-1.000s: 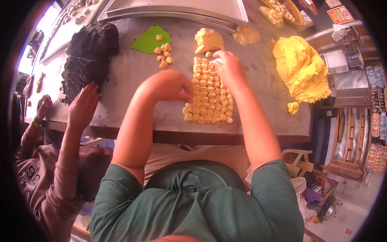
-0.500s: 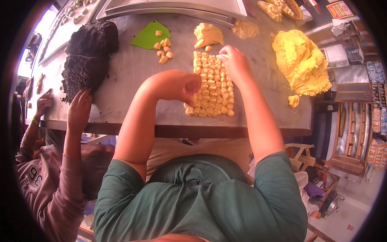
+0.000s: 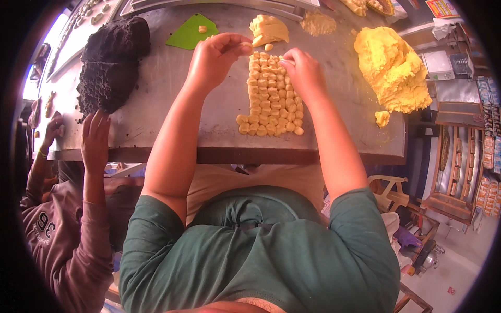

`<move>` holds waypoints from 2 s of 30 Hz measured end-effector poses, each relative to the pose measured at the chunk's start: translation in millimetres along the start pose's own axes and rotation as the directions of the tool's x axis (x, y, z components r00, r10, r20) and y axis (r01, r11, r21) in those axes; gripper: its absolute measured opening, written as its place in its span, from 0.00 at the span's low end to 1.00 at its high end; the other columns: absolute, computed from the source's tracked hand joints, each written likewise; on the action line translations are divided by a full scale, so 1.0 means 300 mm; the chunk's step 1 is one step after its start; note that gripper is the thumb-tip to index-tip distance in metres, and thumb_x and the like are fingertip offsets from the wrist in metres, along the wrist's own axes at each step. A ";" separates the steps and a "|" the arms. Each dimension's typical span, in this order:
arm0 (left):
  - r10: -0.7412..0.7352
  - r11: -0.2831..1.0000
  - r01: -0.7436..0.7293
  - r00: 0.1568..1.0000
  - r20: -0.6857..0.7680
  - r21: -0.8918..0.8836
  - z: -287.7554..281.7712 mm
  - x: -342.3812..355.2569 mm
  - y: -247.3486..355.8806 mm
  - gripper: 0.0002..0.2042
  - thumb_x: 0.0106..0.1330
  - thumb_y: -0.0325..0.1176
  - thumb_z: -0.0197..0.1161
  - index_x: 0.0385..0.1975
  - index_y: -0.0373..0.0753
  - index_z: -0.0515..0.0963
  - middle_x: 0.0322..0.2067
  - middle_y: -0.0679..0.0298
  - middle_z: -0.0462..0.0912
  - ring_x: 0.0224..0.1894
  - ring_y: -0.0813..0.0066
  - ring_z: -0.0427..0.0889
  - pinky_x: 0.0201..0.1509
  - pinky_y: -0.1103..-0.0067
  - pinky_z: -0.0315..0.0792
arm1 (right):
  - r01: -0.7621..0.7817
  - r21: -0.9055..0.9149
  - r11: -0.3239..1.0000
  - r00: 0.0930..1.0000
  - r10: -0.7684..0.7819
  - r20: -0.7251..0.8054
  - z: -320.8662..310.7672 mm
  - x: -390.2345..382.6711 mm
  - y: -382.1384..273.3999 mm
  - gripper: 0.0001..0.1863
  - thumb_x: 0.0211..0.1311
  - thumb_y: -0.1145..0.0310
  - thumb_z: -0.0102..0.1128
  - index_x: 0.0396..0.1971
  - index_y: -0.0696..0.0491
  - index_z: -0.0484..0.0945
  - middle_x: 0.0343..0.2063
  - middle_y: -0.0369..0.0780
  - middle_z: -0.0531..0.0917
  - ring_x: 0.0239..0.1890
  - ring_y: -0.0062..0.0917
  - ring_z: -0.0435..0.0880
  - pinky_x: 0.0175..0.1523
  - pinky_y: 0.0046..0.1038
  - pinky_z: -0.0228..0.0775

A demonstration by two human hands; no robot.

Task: The person shapes small pieces of yellow dough by hand on a metal table, aligning them into a grid and rolling a long strand of dough into a curl.

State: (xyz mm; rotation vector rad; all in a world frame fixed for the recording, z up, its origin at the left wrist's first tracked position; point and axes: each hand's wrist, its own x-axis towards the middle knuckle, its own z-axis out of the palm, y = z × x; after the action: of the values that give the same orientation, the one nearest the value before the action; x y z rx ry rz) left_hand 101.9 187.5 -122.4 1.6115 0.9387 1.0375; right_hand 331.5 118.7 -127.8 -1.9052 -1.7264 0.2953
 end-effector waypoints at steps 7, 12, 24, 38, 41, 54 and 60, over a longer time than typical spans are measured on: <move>0.087 0.978 -0.072 0.994 -0.071 0.193 -0.007 0.013 -0.053 0.13 0.70 0.37 0.69 0.50 0.39 0.85 0.37 0.64 0.89 0.38 0.81 0.85 0.43 0.80 0.78 | 0.073 -0.072 0.995 0.997 -0.074 -0.022 -0.031 -0.042 0.009 0.09 0.69 0.69 0.63 0.44 0.56 0.81 0.44 0.45 0.86 0.46 0.43 0.85 0.52 0.37 0.78; 0.003 0.990 0.004 0.999 -0.049 0.144 -0.012 0.002 0.002 0.13 0.74 0.36 0.64 0.54 0.41 0.82 0.44 0.65 0.88 0.43 0.79 0.87 0.50 0.79 0.81 | 0.071 -0.020 0.997 0.997 -0.071 0.033 -0.027 -0.055 0.004 0.09 0.68 0.70 0.65 0.45 0.55 0.82 0.45 0.45 0.87 0.44 0.41 0.87 0.50 0.38 0.79; 0.097 0.991 -0.089 0.993 -0.074 0.104 -0.019 0.017 -0.080 0.10 0.76 0.33 0.61 0.51 0.39 0.82 0.48 0.63 0.88 0.46 0.75 0.88 0.52 0.79 0.81 | 0.040 -0.008 0.999 0.999 -0.040 -0.020 -0.036 -0.088 -0.026 0.04 0.68 0.72 0.63 0.39 0.55 0.83 0.44 0.44 0.86 0.44 0.39 0.87 0.49 0.35 0.79; 0.093 0.991 -0.082 0.991 -0.100 0.103 -0.026 0.019 -0.024 0.13 0.71 0.26 0.65 0.54 0.35 0.80 0.44 0.53 0.89 0.41 0.66 0.88 0.44 0.74 0.80 | -0.026 0.127 0.992 0.996 0.015 0.087 -0.055 -0.148 0.002 0.09 0.68 0.70 0.65 0.44 0.55 0.83 0.44 0.45 0.84 0.47 0.38 0.87 0.51 0.35 0.78; 0.424 0.826 -0.376 0.905 -0.024 0.420 -0.044 0.010 -0.009 0.14 0.67 0.28 0.68 0.52 0.40 0.82 0.44 0.59 0.88 0.43 0.69 0.88 0.47 0.75 0.80 | 0.048 0.095 0.994 0.996 -0.054 0.064 -0.051 -0.148 -0.027 0.09 0.68 0.71 0.65 0.44 0.56 0.82 0.41 0.45 0.85 0.47 0.36 0.87 0.50 0.33 0.78; -0.398 0.831 -0.152 0.509 0.763 0.535 -0.026 -0.077 0.065 0.10 0.54 0.37 0.77 0.33 0.42 0.88 0.32 0.61 0.90 0.37 0.67 0.88 0.42 0.71 0.78 | -0.012 0.065 0.998 0.992 0.004 0.128 -0.069 -0.192 -0.035 0.10 0.68 0.68 0.65 0.44 0.56 0.82 0.41 0.45 0.86 0.42 0.37 0.87 0.48 0.33 0.78; -0.243 0.896 -0.219 0.487 0.839 0.386 -0.019 -0.090 0.031 0.14 0.51 0.35 0.80 0.35 0.40 0.84 0.31 0.62 0.88 0.35 0.66 0.86 0.40 0.70 0.77 | 0.078 -0.098 0.992 0.988 -0.064 0.138 -0.045 -0.218 -0.032 0.08 0.67 0.69 0.67 0.42 0.55 0.84 0.38 0.43 0.86 0.40 0.31 0.87 0.46 0.29 0.78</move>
State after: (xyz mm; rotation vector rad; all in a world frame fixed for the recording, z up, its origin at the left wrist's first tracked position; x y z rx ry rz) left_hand 88.2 162.3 -117.6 2.1596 0.4395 -0.1780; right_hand 320.0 52.4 -124.3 -1.9297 -1.9280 0.3198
